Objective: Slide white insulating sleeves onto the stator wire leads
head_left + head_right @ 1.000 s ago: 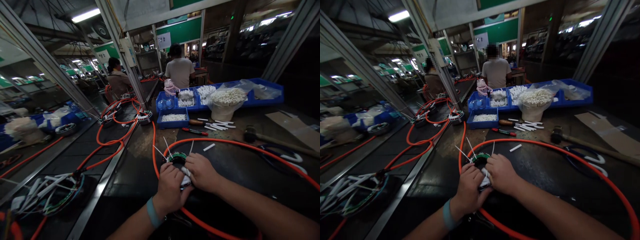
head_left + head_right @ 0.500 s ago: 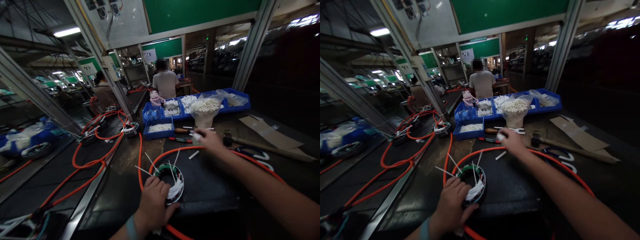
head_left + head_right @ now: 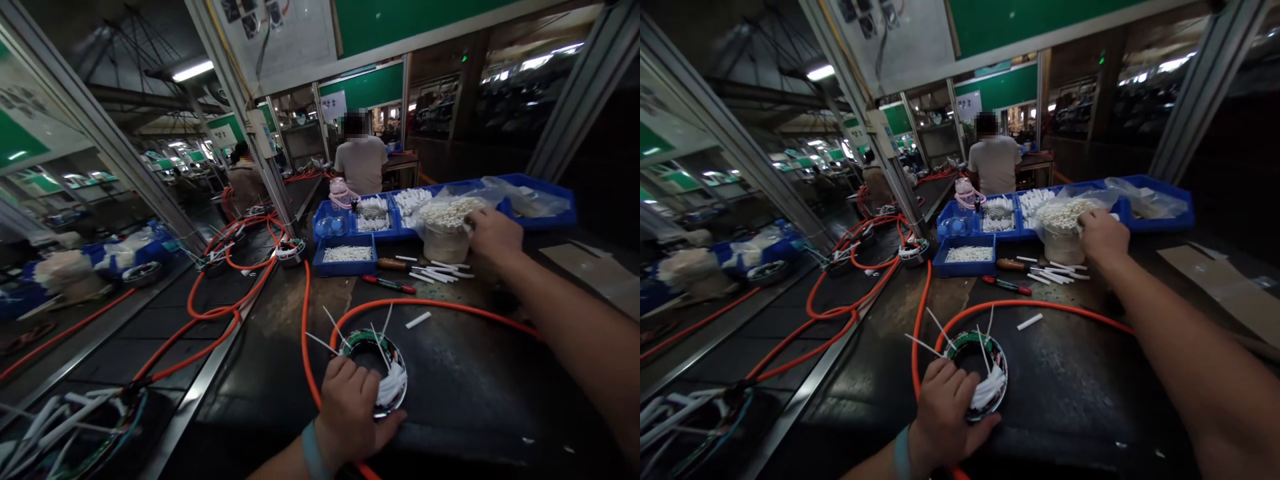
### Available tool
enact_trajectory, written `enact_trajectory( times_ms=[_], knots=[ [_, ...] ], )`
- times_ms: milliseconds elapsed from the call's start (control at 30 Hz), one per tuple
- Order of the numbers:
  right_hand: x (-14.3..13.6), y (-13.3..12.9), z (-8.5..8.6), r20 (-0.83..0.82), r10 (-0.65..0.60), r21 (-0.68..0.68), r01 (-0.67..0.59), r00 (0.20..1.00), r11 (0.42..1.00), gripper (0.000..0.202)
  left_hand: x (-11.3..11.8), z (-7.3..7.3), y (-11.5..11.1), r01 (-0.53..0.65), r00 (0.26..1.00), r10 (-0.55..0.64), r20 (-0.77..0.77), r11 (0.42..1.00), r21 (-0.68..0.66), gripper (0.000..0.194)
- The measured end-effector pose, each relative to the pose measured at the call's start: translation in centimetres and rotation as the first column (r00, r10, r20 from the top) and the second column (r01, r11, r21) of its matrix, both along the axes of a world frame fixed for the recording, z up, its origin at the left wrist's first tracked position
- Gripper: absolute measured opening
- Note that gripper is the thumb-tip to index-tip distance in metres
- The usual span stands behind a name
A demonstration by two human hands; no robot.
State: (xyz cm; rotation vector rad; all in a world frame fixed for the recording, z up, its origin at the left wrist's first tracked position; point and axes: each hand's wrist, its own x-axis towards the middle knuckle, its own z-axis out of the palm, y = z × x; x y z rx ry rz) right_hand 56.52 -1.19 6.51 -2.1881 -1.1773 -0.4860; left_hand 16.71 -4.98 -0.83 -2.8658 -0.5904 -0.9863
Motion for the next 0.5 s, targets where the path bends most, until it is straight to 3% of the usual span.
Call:
enact_trajectory(
  times_ms=[133,233,333,433,500],
  knots=[
    [0.2,0.1,1.0,-0.087,0.049,0.138,-0.036,0.995,0.99,0.009,0.0,-0.2,-0.1,-0.009,1.0,0.009,0.007,1.0,-0.02,0.039],
    [-1.6,-1.0,1.8,-0.194,0.158,0.313,-0.092,0.968,0.945,0.019,-0.3,0.4,-0.3,0.019,1.0,-0.02,-0.016,0.998,-0.066,0.043],
    [-6.9,-4.7,1.5,-0.202,0.389,0.395,-0.289,0.899,0.872,0.019,-1.2,1.7,-0.5,0.087,0.994,-0.097,-0.043,0.979,-0.185,0.05],
    [-14.4,-11.0,-0.6,-0.175,0.52,0.364,-0.436,0.836,0.823,0.016,-2.2,3.2,-0.4,0.115,0.988,-0.139,-0.071,0.954,-0.278,0.052],
    [-19.0,-15.5,-2.4,-0.179,0.696,0.299,-0.635,0.696,0.712,0.027,-2.6,3.9,-0.2,0.109,0.987,-0.141,-0.083,0.947,-0.303,0.049]
  ],
)
